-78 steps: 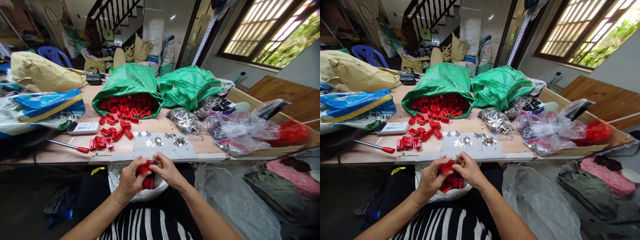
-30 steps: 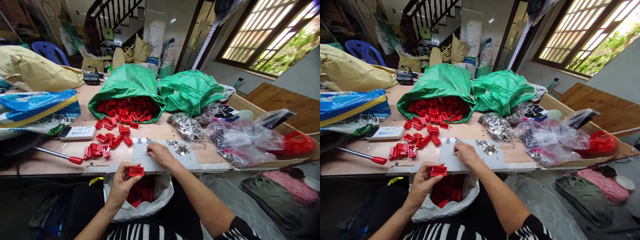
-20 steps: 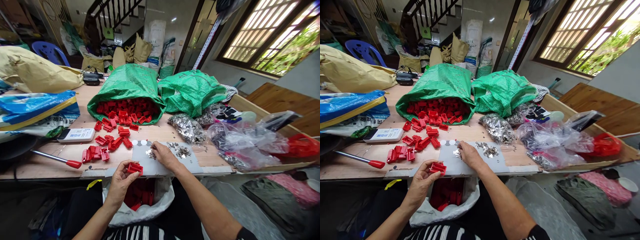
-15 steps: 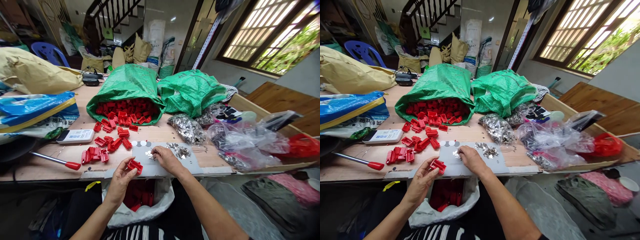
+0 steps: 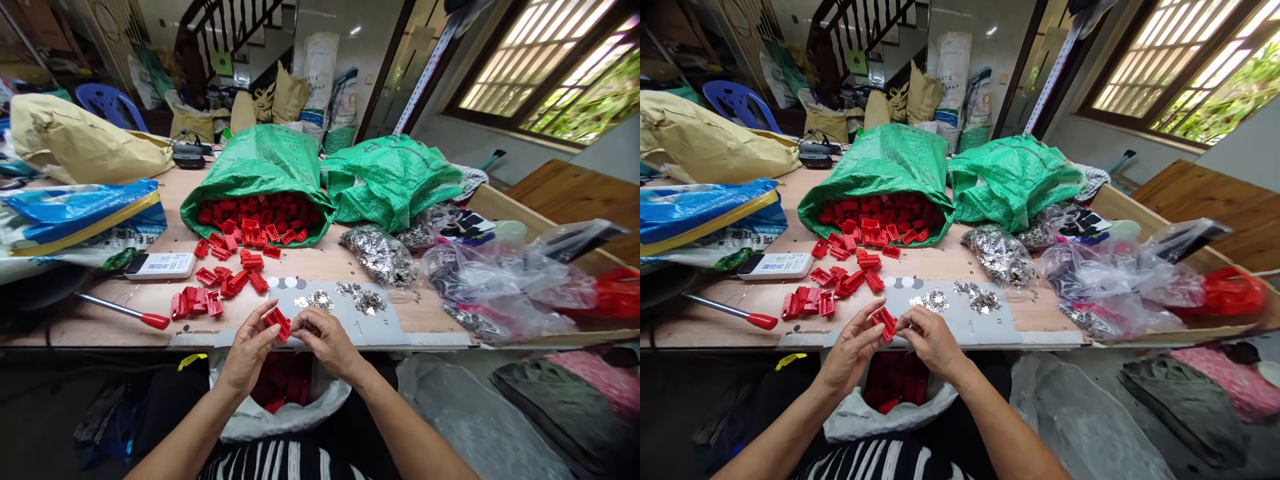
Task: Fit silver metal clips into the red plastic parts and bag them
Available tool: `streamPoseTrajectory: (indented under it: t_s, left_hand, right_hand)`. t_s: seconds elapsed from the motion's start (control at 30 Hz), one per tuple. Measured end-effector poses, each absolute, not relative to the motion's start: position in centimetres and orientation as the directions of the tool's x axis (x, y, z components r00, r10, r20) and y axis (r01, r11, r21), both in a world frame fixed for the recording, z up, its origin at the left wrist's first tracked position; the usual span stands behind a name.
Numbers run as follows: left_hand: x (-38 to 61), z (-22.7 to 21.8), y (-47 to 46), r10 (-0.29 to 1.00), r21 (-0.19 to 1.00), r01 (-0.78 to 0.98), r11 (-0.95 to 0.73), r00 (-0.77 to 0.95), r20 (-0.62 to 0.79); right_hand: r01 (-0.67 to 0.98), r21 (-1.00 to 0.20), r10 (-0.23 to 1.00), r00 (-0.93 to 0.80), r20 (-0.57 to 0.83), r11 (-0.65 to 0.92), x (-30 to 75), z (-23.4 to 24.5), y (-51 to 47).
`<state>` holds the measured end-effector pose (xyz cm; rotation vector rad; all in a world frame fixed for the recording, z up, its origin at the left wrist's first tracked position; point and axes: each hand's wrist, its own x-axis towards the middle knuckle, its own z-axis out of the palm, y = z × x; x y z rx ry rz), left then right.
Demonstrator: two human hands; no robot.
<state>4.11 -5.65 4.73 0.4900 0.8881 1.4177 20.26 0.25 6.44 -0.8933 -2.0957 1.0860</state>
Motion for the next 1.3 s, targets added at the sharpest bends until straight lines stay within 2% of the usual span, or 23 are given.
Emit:
streamPoseTrajectory:
  t_s: [0.2,0.47,0.63,0.77,0.9,1.13,1.3]
  left_hand:
    - [3.9,5.1,-5.6,0.978,0.818,-0.557,0.142,-0.05,-0.203]
    - [3.8,4.8,-6.2,0.987,0.883,-0.456,0.115,-0.052,-0.155]
    - [3.6,3.7,-6.3,0.997,0.95,-0.307,0.06,-0.029,-0.072]
    - [3.1,2.5,-5.9,0.994,0.996,-0.01,-0.089,-0.066,0.088]
    - [2.7,1.9,-5.2,0.977,0.95,0.247,-0.193,-0.045,0.21]
    - [2.5,2.1,-4.2,0.97,0.91,0.342,-0.235,0.028,0.24]
    - [2.3,2.3,-3.9,0.983,0.926,0.331,-0.181,0.04,0.178]
  right_hand:
    - [0.254,-0.85,0.721,-0.666,0.192,0.461,20.9,6.5,0.1]
    - [0.25,-0.931,0.793,-0.606,0.064,0.266,21.4,6.1,-0.9]
    - [0.343,-0.857,0.789,-0.604,0.113,0.385,22.2,5.8,-1.1]
    - [0.449,-0.755,0.78,-0.612,0.13,0.478,22.6,5.2,-1.2]
    - [0.523,-0.701,0.798,-0.594,0.107,0.484,22.6,4.4,-1.3]
    - [0.546,-0.658,0.782,-0.613,0.108,0.519,22.2,4.0,-0.9]
    - [0.548,-0.64,0.765,-0.637,0.098,0.539,22.1,4.0,-0.6]
